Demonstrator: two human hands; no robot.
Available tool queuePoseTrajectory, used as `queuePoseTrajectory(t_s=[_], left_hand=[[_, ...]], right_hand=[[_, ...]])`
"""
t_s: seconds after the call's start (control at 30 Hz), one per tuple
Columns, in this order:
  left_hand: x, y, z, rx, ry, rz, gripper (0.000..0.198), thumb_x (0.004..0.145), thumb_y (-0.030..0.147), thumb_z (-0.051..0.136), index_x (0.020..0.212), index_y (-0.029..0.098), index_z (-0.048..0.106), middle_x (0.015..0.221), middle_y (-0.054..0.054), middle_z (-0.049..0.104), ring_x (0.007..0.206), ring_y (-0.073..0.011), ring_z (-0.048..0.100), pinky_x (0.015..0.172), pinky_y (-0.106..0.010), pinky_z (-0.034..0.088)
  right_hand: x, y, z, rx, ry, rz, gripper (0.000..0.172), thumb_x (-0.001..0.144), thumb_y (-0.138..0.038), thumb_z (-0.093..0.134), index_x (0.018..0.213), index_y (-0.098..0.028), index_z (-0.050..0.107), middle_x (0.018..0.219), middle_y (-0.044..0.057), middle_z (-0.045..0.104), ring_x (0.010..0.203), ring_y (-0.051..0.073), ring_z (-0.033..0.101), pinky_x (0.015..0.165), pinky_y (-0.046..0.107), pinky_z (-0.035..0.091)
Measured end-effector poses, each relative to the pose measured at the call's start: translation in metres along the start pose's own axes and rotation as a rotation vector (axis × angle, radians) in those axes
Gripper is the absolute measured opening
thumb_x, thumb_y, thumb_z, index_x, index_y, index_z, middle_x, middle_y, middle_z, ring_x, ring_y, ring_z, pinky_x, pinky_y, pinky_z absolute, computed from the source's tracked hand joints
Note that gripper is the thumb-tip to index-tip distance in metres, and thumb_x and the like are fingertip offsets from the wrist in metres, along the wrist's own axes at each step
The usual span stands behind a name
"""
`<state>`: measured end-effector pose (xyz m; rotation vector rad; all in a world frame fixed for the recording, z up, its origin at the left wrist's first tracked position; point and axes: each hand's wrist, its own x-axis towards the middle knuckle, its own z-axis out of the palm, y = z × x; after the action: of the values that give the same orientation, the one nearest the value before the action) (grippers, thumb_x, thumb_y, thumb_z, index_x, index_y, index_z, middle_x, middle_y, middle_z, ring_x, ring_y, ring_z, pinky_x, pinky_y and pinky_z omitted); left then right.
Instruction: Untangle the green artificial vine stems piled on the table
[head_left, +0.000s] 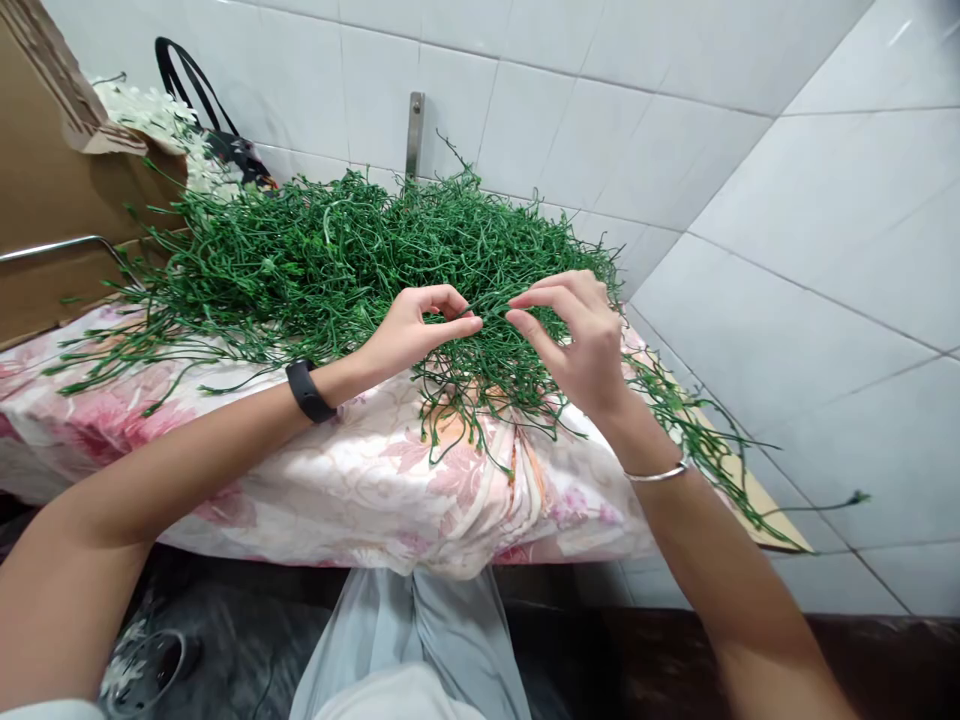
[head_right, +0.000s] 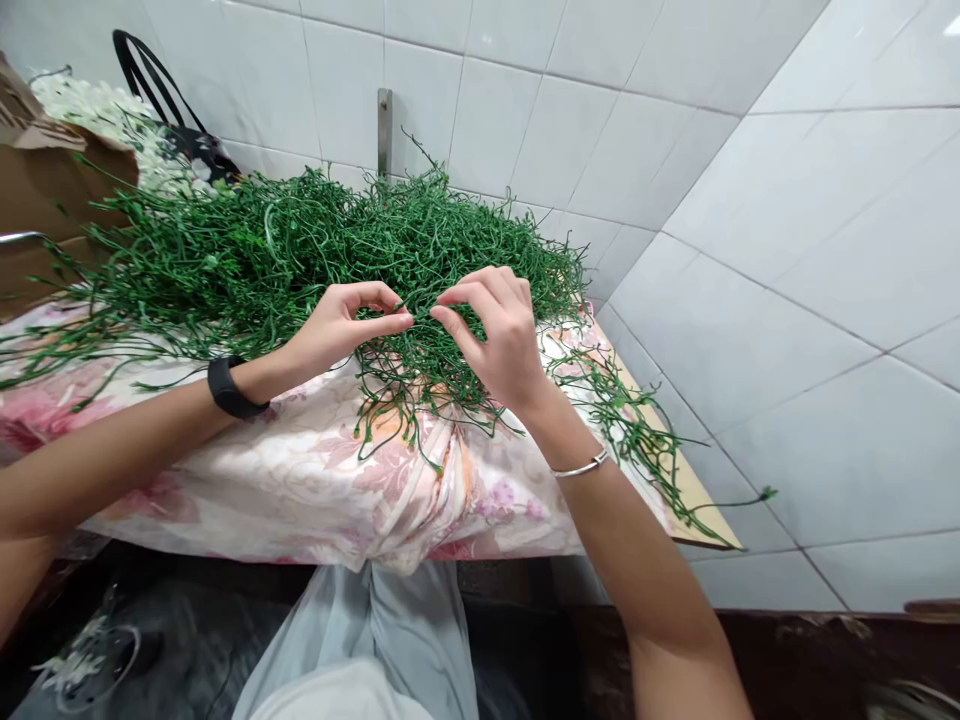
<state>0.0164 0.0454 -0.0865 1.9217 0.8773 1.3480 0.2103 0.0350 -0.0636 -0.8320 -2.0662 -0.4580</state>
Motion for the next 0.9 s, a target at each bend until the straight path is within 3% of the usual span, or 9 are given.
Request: queuePoseTrajectory(t_s=[0.23,0.33,0.43,0.6,0.73,0.9], left_hand=[[-0.002,0.0,0.002,0.023,-0.083,0.031,0.017,0.067,0.028,0.066,0.074,0.014,0.06,0.076,-0.001,0.061,0.073,-0.0106,0.054,0.074,-0.026,0.041],[-0.004,-0.001,0.004,0.072,-0.087,0.039,0.022,0.066,0.034,0.068,0.073,0.014,0.061,0.07,-0.001,0.059,0.065,-0.0093,0.05,0.064,-0.024,0.04],[-0.006,-0.004,0.006,0.123,-0.048,0.066,0.021,0.069,0.035,0.065,0.073,0.014,0.062,0.064,0.0,0.057,0.057,-0.0079,0.046,0.055,-0.022,0.037],[-0.009,-0.005,0.008,0.272,-0.001,0.134,0.021,0.072,0.032,0.063,0.084,0.015,0.062,0.058,0.003,0.051,0.054,-0.0072,0.044,0.054,-0.021,0.035],[-0.011,-0.001,0.009,0.329,0.083,0.206,0.04,0.07,0.028,0.066,0.105,0.016,0.052,0.06,0.006,0.048,0.056,-0.0071,0.046,0.057,-0.02,0.037],[-0.01,-0.001,0.009,0.345,0.096,0.238,0.028,0.069,0.039,0.068,0.084,0.017,0.058,0.055,0.006,0.046,0.053,-0.0064,0.041,0.053,-0.02,0.034]], right_hand=[[-0.003,0.003,0.006,0.029,-0.144,-0.086,0.011,0.082,-0.03,0.054,0.075,-0.022,0.058,0.081,-0.001,0.063,0.079,0.013,0.056,0.082,0.035,0.033],[-0.004,0.001,0.007,0.03,-0.17,-0.111,0.009,0.083,-0.025,0.051,0.076,-0.02,0.052,0.077,-0.001,0.062,0.074,0.012,0.055,0.082,0.034,0.033],[-0.005,0.0,0.009,-0.089,-0.199,-0.162,0.01,0.083,-0.023,0.047,0.074,-0.019,0.048,0.073,0.0,0.059,0.072,0.013,0.052,0.083,0.033,0.032],[-0.005,-0.002,0.011,-0.308,-0.258,-0.229,0.013,0.086,-0.022,0.041,0.076,-0.018,0.047,0.077,0.004,0.057,0.075,0.016,0.05,0.083,0.033,0.032],[-0.006,-0.001,0.012,-0.286,-0.255,-0.209,0.016,0.09,-0.023,0.034,0.08,-0.016,0.045,0.079,0.006,0.056,0.076,0.016,0.049,0.081,0.032,0.033],[-0.006,-0.001,0.013,-0.077,-0.214,-0.11,0.017,0.092,-0.029,0.035,0.082,-0.018,0.042,0.079,0.004,0.056,0.074,0.014,0.05,0.077,0.03,0.033]])
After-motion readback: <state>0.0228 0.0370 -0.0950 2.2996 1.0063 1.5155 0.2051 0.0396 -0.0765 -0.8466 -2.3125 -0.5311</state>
